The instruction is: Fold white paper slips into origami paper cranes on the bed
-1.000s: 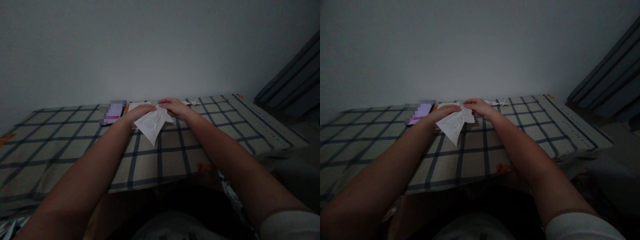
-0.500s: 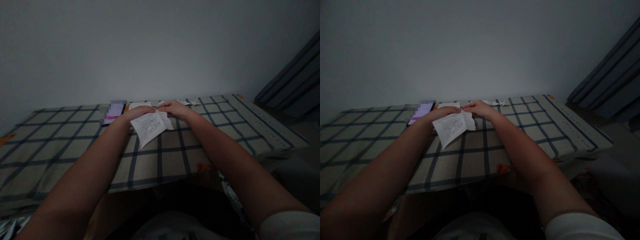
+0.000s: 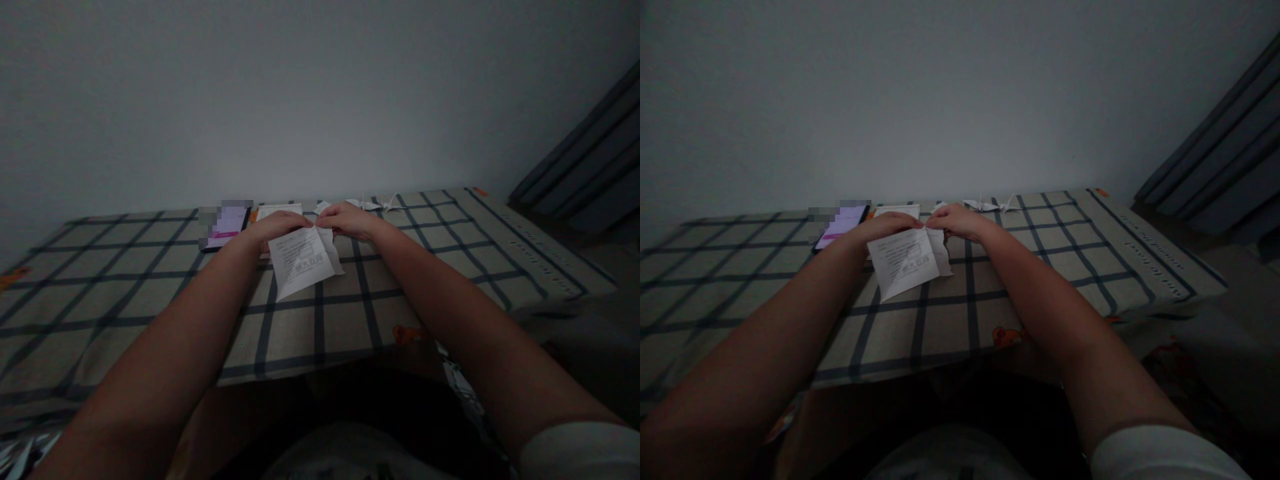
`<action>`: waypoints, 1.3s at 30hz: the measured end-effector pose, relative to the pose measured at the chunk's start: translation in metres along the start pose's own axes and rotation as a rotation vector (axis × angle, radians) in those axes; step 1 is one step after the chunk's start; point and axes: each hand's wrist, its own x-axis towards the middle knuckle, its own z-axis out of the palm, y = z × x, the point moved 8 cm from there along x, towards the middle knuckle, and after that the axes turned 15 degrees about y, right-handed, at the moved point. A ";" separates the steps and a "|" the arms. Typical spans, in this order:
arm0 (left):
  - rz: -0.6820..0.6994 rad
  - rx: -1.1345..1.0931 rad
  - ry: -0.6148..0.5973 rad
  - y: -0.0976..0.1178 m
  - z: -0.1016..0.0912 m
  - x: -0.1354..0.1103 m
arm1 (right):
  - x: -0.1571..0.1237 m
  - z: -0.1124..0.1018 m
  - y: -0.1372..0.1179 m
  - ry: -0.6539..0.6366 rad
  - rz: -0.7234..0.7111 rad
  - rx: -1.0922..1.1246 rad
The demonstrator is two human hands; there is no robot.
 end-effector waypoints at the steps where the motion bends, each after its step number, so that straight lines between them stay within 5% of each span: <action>1: 0.009 0.000 -0.001 0.000 0.000 0.001 | 0.000 0.001 0.000 -0.007 0.003 0.007; 9: 0.092 0.067 -0.035 0.005 0.000 0.005 | 0.000 0.001 0.003 -0.018 0.052 0.040; 14: -0.079 -0.046 -0.007 -0.003 0.004 -0.003 | 0.000 0.002 0.003 -0.036 0.045 0.050; 30: -0.064 -0.013 0.071 -0.001 0.000 -0.002 | -0.002 0.000 -0.010 0.035 -0.124 -0.071; 39: -0.027 0.035 0.037 0.000 0.001 0.003 | -0.003 0.000 0.002 0.009 0.090 0.073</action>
